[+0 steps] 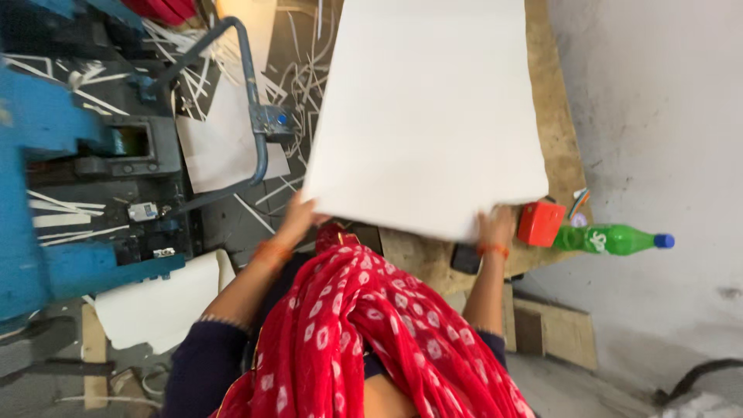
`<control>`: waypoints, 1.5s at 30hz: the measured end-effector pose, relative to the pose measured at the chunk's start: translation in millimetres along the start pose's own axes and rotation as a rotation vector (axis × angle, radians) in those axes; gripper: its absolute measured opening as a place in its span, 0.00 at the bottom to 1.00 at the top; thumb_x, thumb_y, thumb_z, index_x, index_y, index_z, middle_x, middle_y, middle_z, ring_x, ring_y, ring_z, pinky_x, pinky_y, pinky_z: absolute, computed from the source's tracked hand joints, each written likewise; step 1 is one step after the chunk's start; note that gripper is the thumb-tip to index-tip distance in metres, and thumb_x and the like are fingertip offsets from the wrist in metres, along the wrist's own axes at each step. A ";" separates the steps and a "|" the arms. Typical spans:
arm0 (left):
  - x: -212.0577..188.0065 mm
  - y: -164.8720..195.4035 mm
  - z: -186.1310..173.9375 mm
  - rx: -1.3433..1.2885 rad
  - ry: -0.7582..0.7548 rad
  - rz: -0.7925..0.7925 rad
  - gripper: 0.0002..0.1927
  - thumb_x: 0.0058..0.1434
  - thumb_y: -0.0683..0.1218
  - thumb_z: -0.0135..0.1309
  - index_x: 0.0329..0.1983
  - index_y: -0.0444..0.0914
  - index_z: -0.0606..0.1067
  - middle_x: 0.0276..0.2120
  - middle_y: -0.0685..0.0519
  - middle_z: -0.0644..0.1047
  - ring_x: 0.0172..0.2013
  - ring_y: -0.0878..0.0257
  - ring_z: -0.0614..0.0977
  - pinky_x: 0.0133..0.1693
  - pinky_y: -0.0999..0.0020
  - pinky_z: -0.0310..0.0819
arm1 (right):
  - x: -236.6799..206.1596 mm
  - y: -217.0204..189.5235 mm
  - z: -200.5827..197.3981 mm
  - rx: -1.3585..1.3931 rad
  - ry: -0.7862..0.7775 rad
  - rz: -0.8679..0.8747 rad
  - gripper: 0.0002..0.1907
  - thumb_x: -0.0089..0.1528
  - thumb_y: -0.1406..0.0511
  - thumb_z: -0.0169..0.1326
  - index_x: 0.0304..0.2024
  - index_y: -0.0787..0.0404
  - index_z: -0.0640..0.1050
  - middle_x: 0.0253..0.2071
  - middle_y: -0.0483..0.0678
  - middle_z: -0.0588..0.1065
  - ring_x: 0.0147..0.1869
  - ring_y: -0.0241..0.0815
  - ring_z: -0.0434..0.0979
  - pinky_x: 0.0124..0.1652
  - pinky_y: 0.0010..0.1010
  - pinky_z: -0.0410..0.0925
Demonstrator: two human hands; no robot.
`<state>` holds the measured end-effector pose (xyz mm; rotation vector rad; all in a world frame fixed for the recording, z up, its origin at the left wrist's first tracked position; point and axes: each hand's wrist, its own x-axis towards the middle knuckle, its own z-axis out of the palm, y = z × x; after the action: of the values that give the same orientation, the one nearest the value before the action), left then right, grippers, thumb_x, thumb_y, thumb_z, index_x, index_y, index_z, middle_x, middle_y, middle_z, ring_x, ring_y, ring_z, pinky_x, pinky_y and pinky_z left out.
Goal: The person repeatedly picks up white rectangular sheets and places them onto a growing stack on a workbench. The hands handle each sheet one at a time, aligning it before setting it down.
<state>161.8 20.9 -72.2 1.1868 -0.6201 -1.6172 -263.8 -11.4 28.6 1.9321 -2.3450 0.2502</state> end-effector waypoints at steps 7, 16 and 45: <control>-62.8 69.9 -76.1 0.678 0.258 0.222 0.22 0.70 0.42 0.43 0.68 0.40 0.68 0.25 0.44 0.82 0.22 0.59 0.84 0.27 0.65 0.78 | -74.8 -51.2 60.7 1.385 -0.491 0.362 0.26 0.65 0.71 0.53 0.66 0.68 0.70 0.58 0.56 0.74 0.56 0.48 0.74 0.54 0.38 0.68; -173.9 264.8 -195.8 0.450 0.374 0.586 0.21 0.73 0.43 0.40 0.69 0.38 0.68 0.29 0.49 0.82 0.24 0.66 0.83 0.29 0.72 0.80 | -10.7 -250.3 49.9 1.609 -0.542 -0.057 0.26 0.68 0.71 0.44 0.69 0.69 0.63 0.65 0.54 0.70 0.63 0.44 0.73 0.60 0.33 0.68; -220.0 220.7 -561.2 0.505 1.719 -0.027 0.10 0.61 0.39 0.61 0.45 0.32 0.78 0.47 0.39 0.81 0.48 0.49 0.83 0.48 0.59 0.78 | -9.8 -494.9 37.4 1.153 -0.719 -0.185 0.20 0.69 0.61 0.52 0.59 0.66 0.74 0.41 0.57 0.81 0.38 0.44 0.82 0.39 0.35 0.76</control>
<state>769.1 222.0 -18.8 2.3396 0.1818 0.0009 224.5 -100.3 23.4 3.1293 -2.6388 1.3305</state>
